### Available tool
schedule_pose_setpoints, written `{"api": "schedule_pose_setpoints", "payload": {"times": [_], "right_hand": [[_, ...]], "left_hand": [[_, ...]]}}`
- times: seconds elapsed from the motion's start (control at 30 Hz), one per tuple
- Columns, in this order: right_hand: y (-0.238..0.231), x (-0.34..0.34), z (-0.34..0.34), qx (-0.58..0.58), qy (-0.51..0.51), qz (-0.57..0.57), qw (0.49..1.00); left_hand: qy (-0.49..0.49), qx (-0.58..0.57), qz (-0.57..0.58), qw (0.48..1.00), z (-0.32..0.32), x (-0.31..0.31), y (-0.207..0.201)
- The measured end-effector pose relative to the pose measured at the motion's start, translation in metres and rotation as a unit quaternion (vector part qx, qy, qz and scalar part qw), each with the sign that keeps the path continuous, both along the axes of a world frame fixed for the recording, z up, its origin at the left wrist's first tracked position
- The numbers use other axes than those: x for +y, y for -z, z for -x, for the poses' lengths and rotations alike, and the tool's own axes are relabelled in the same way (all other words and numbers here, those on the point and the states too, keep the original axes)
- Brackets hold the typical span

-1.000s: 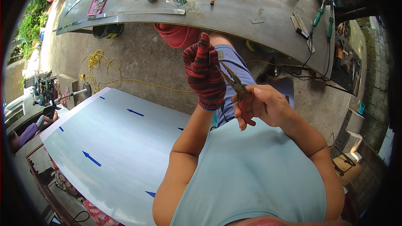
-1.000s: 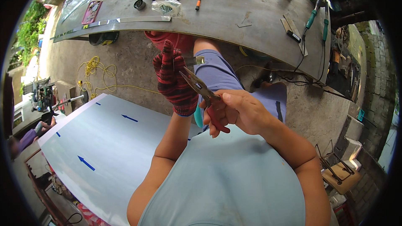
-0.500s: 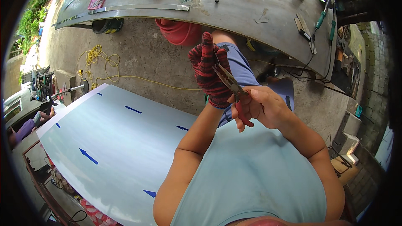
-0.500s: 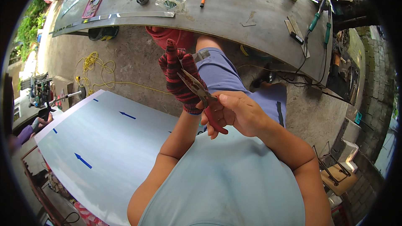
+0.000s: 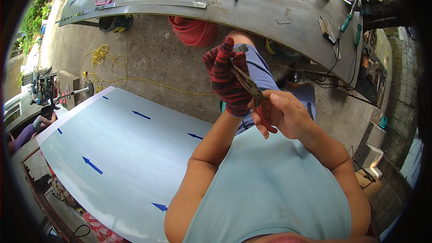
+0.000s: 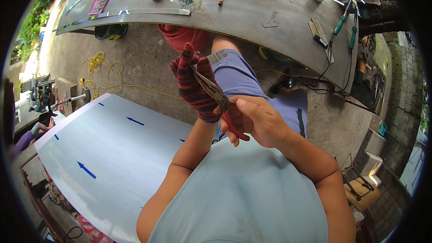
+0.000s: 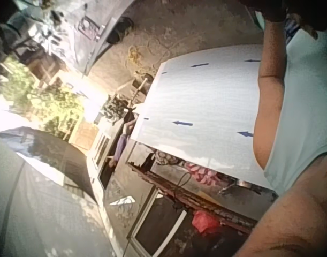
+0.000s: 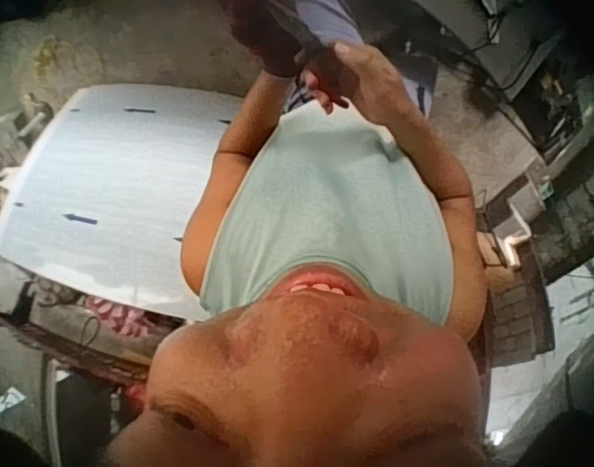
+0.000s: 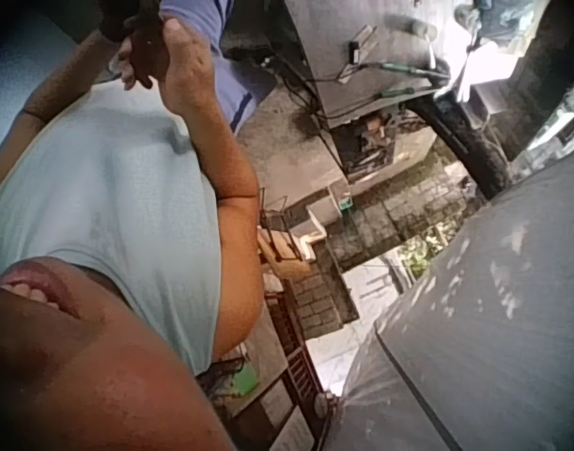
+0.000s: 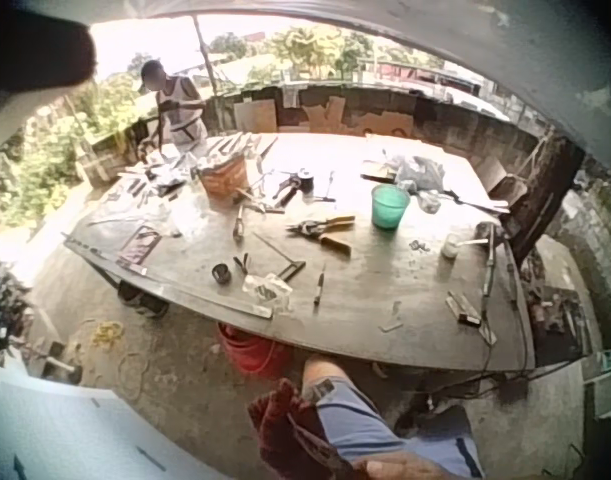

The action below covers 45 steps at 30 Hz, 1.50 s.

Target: Soldering electronic components and wires on a metal workbench using a soldering iron.

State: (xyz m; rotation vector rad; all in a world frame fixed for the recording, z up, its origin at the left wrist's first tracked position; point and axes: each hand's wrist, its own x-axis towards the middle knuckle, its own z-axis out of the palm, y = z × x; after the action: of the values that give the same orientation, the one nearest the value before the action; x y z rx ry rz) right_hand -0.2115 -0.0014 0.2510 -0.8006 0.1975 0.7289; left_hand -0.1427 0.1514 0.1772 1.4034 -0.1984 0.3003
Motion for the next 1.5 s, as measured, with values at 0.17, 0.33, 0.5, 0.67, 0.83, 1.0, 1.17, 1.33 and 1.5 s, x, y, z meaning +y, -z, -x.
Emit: {"api": "schedule_pose_setpoints", "payload": {"times": [0.17,0.33,0.5,0.67,0.83,1.0,1.17,1.33,1.5], "right_hand": [[0.001,-0.021,-0.005,0.021,0.023,0.034,0.999],[-0.003,-0.043,-0.001,0.038,-0.007,0.063,0.997],[0.001,-0.057,0.005,0.017,-0.058,0.072,0.996],[0.000,-0.063,0.008,-0.008,-0.060,0.066,0.996],[0.004,-0.066,0.010,-0.001,-0.052,0.072,0.996],[0.010,-0.072,0.011,-0.017,-0.051,0.060,0.997],[0.009,-0.074,0.012,-0.002,-0.036,0.071,0.997],[0.008,-0.077,0.013,0.013,-0.030,0.064,0.997],[0.009,-0.079,0.013,0.017,-0.038,0.066,0.997]], "left_hand": [[0.030,0.013,0.038,0.999,-0.002,0.004,0.002],[0.268,0.076,0.158,0.947,-0.012,0.043,0.012],[0.297,0.042,0.082,0.951,-0.015,0.041,0.009],[0.287,0.064,0.098,0.951,-0.011,0.033,0.011],[0.242,0.089,0.135,0.957,-0.001,0.021,0.011],[0.258,0.093,0.133,0.952,-0.002,0.015,0.010],[0.270,0.115,0.163,0.942,-0.001,0.011,0.011],[0.289,0.074,0.145,0.943,-0.003,0.011,0.018],[0.291,0.092,0.161,0.939,-0.002,0.008,0.012]]}}
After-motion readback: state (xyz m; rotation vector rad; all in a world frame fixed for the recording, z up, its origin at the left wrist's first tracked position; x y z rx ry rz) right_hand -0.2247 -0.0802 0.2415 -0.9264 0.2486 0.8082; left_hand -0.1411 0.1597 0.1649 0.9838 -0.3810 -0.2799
